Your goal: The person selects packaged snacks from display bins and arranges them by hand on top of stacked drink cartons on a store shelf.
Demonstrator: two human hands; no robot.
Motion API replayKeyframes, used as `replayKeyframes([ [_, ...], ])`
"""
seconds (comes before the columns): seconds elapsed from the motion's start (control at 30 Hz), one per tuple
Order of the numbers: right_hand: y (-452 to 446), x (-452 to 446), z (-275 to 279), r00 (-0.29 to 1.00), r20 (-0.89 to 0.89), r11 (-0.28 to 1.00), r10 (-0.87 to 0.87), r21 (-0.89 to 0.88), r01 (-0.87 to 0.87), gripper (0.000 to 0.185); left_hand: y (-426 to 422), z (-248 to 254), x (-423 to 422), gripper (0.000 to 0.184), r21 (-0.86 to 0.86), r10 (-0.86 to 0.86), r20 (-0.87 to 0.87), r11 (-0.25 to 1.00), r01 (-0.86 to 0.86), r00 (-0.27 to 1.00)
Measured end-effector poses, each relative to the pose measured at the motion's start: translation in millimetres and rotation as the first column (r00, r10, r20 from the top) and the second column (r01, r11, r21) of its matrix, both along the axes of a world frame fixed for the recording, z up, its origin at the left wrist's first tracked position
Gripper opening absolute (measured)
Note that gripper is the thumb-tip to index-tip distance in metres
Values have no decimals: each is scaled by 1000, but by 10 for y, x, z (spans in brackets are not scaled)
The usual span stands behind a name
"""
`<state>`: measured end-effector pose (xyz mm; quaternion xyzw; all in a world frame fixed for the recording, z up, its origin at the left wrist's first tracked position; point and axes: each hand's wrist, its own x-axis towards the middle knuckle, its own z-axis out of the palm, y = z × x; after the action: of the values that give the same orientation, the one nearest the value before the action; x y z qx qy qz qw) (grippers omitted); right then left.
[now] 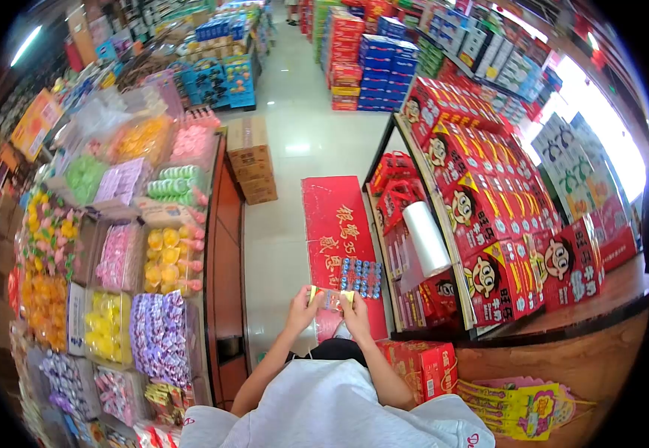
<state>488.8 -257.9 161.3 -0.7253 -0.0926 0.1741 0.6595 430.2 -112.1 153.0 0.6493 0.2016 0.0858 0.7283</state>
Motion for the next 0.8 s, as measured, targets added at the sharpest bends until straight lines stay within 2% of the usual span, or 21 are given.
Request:
replayKeyframes([
  [0.07,-132,27,68,993,-114,994,-43,92,53,21,-120,-33,97,22,-10,-21,9,1000,21,1000],
  [0.17,-400,142,155,983,-176,993,-52,99,70,23,-330,5,279,19,-12,-6,42,1000,7,999],
  [0.2,-483,188,134,982,-178,991,-68,101,87,23,-399,12,334,18,-6,27,64,1000,-26,998],
  [0.33,-760,357,85,992,-83,983,-94,147,106,25,-633,78,532,17,14,-25,66,1000,24,997],
  [0.4,-904,425,155,996,9,994,-91,66,90,25,-784,219,609,16,-25,-30,62,999,32,998],
  [0.57,-1172,590,235,983,-125,956,-133,247,161,26,-1115,329,844,14,-32,-57,93,998,60,994],
  [0.63,-1273,697,305,981,-85,953,-174,237,190,27,-1279,395,938,14,-61,-70,103,995,76,992],
  [0.7,-1326,798,289,975,-69,950,-213,219,223,25,-1402,493,1041,12,29,-73,156,997,69,985],
  [0.77,-1456,869,76,981,-16,978,-194,69,195,25,-1444,412,1071,14,4,-91,103,996,91,991],
  [0.8,-1493,881,89,989,-17,990,-144,1,144,26,-1443,290,1102,18,72,-93,121,994,84,988],
])
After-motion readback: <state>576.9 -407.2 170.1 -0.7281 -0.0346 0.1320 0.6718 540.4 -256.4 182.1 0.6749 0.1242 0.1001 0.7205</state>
